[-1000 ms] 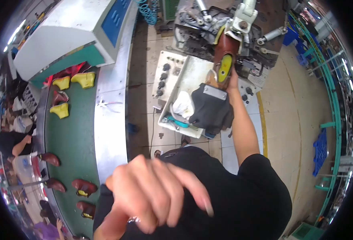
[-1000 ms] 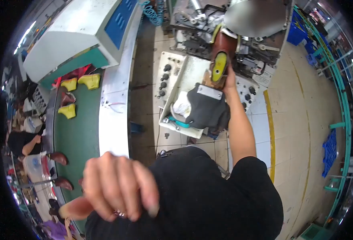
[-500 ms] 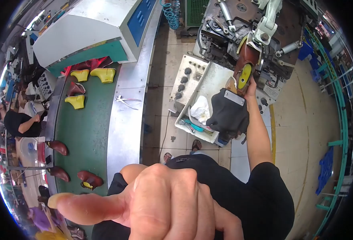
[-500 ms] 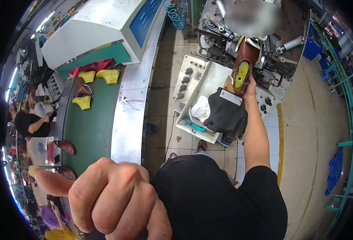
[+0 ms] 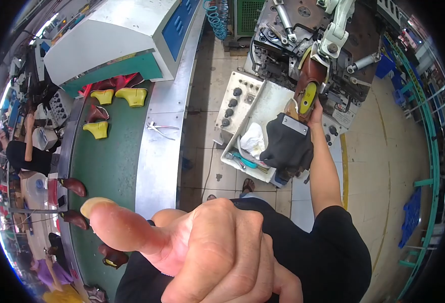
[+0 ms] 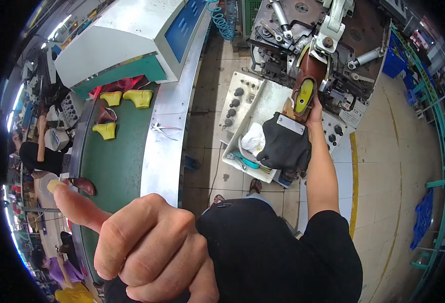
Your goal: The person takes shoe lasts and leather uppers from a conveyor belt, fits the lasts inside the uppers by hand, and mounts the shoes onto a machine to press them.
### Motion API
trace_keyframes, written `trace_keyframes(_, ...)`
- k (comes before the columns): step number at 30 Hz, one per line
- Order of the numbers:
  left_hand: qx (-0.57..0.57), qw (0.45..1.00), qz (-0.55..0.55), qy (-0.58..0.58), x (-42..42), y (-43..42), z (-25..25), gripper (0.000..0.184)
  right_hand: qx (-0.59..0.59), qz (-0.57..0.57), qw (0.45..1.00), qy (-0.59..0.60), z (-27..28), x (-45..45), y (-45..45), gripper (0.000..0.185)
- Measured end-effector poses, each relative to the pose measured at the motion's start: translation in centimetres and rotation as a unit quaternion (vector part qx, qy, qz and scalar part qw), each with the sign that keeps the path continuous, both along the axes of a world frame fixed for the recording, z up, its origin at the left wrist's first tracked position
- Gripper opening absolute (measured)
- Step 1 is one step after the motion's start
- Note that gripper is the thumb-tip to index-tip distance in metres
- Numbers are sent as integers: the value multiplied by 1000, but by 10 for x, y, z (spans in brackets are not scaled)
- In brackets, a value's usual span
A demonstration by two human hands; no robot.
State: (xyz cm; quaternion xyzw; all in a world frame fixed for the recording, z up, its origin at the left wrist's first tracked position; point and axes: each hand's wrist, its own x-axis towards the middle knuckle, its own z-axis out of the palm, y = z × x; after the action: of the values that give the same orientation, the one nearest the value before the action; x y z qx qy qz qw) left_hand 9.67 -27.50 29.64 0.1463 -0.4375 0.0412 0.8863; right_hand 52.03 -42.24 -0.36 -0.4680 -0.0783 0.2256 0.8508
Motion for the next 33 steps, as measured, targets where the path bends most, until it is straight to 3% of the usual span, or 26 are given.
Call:
trace_keyframes(18,-58,998,-9,2,11,-30,-2,65,23,1,1000,0,-4,1,1,51)
trace_keyframes(21,-101,994,16,45,21,-37,-15,66,23,1,1000,9,-5,4,1,53)
trace_keyframes(23,-67,983,104,137,29,-28,-43,65,44,15,999,24,0,-2,1,52)
trace_keyframes(26,14,918,244,313,54,-10,-122,62,65,34,997,26,8,-9,2,51)
trace_keyframes(28,20,825,297,480,62,6,-205,53,60,27,996,62,18,-15,4,51)
trace_keyframes(30,-26,737,284,613,49,26,-293,42,65,37,995,62,19,-16,2,50)
trace_keyframes(33,-6,571,324,754,-3,39,-410,43,76,46,994,56,10,-10,1,51)
